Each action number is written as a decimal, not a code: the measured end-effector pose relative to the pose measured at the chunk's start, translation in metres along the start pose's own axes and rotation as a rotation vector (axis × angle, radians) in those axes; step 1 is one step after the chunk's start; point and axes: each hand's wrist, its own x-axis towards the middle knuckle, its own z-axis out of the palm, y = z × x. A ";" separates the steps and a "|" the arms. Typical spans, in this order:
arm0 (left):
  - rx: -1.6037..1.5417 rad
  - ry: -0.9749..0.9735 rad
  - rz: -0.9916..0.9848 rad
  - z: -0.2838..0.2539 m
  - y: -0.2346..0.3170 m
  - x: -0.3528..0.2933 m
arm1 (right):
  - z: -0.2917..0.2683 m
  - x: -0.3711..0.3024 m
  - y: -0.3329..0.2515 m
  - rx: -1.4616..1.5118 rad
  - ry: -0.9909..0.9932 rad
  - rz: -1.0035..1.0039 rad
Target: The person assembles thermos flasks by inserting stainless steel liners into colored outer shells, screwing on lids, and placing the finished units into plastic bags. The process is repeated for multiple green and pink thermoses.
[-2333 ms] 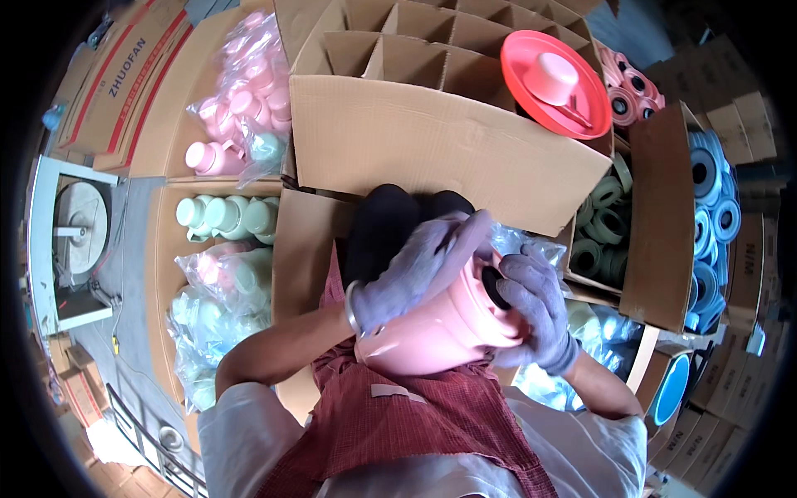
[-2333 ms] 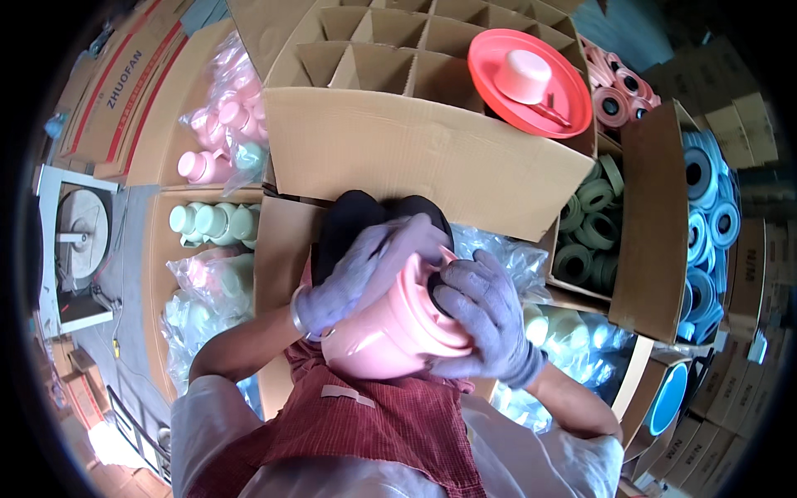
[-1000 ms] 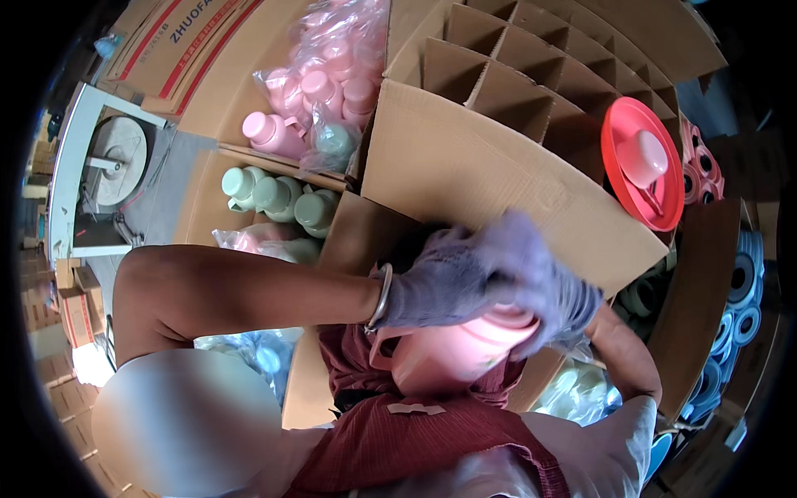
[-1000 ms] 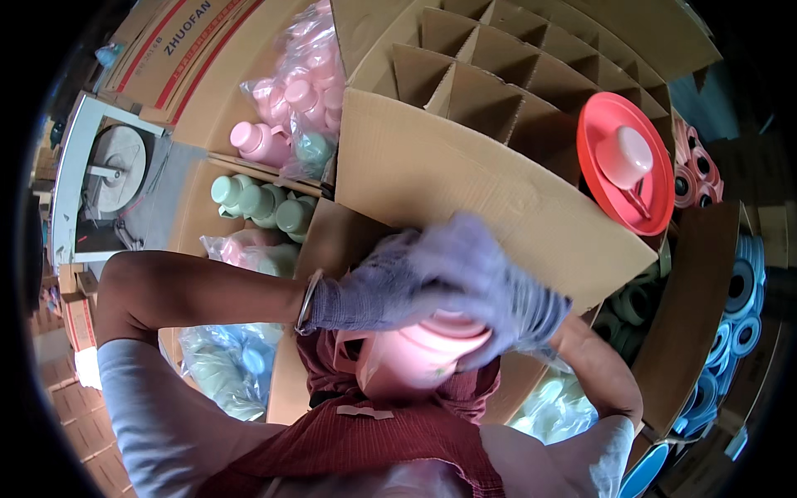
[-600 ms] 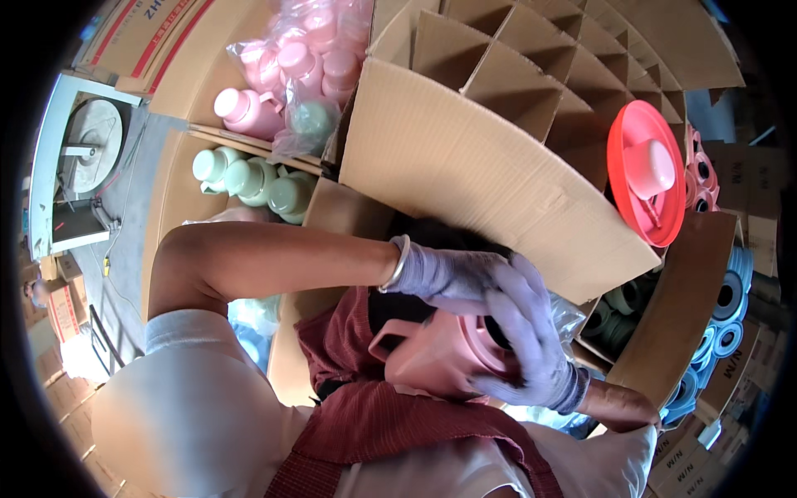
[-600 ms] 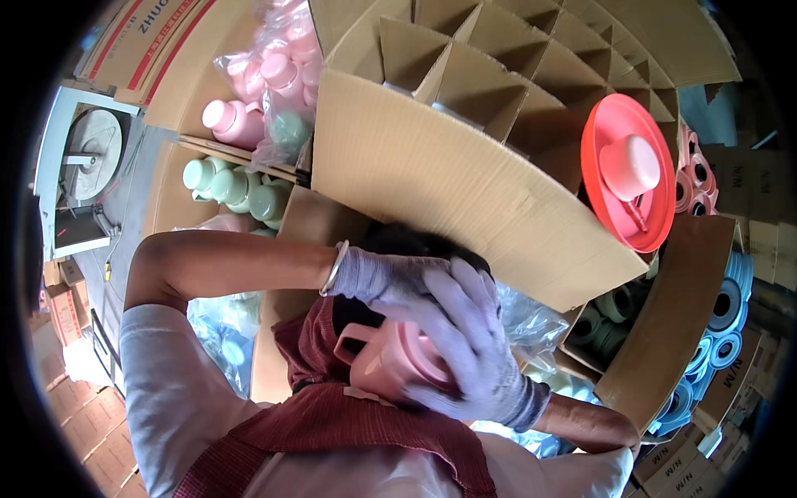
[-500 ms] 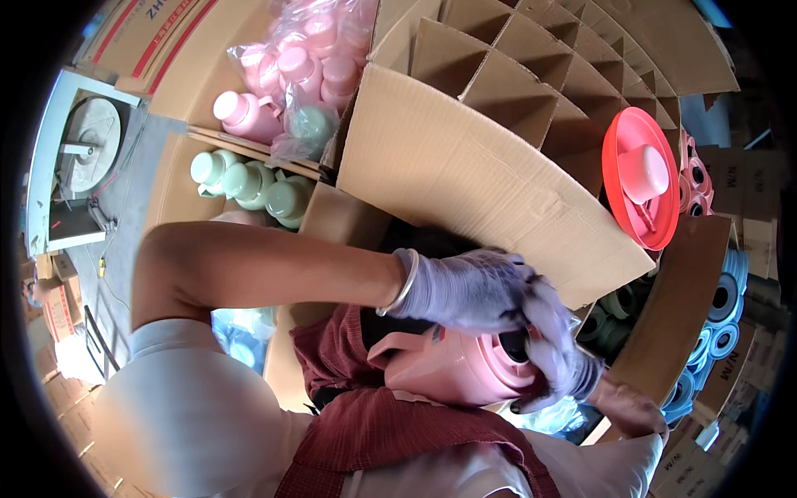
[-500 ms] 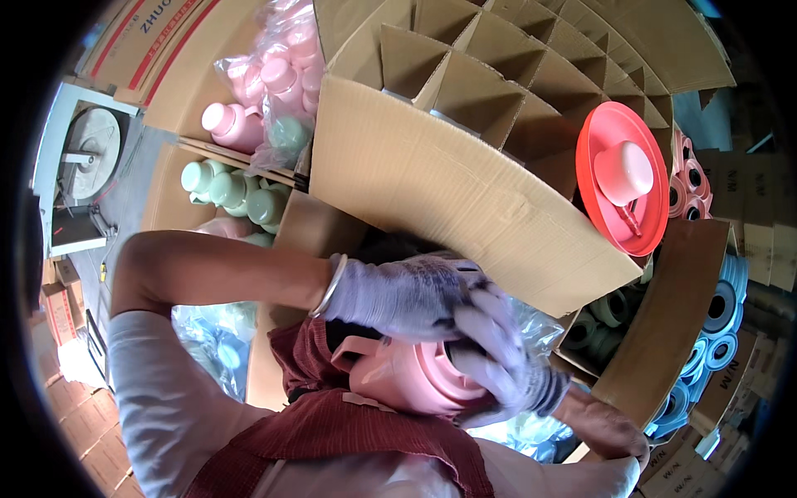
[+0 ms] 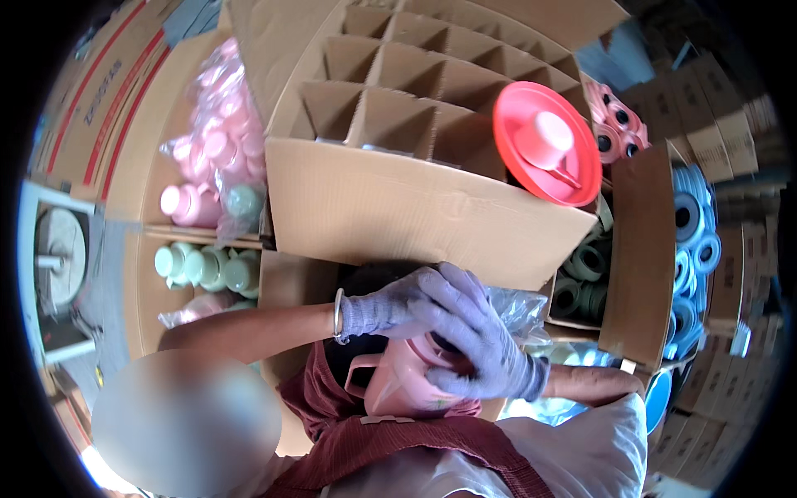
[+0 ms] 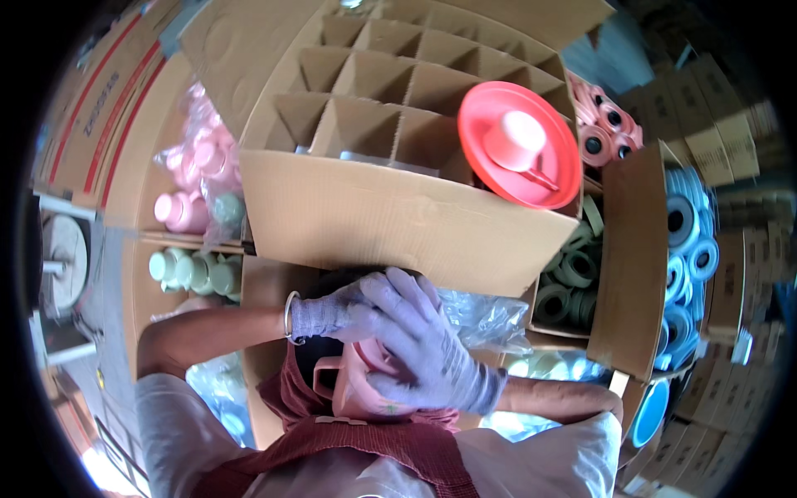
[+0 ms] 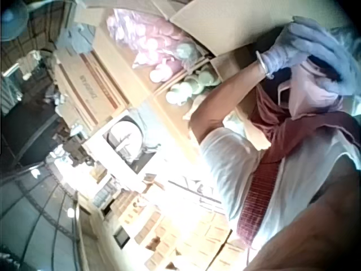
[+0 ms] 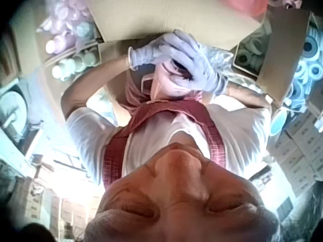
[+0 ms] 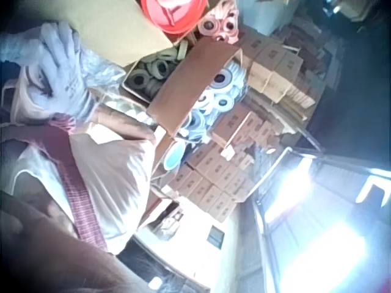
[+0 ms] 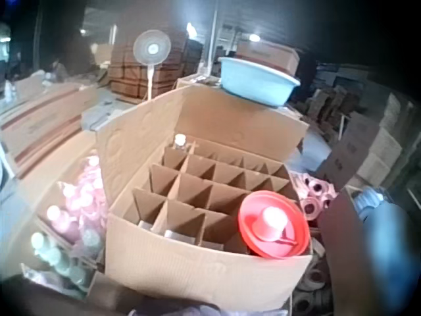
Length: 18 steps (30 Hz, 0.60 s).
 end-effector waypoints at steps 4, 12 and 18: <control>-0.021 -0.020 -0.449 -0.002 0.069 0.027 | -0.011 -0.037 0.022 0.127 -0.028 -0.284; 0.365 0.053 -0.145 0.023 0.077 -0.007 | 0.000 -0.022 0.030 0.269 -0.121 -0.392; 0.636 -0.243 -0.242 0.009 0.060 -0.006 | 0.001 -0.030 0.002 0.110 -0.037 -0.063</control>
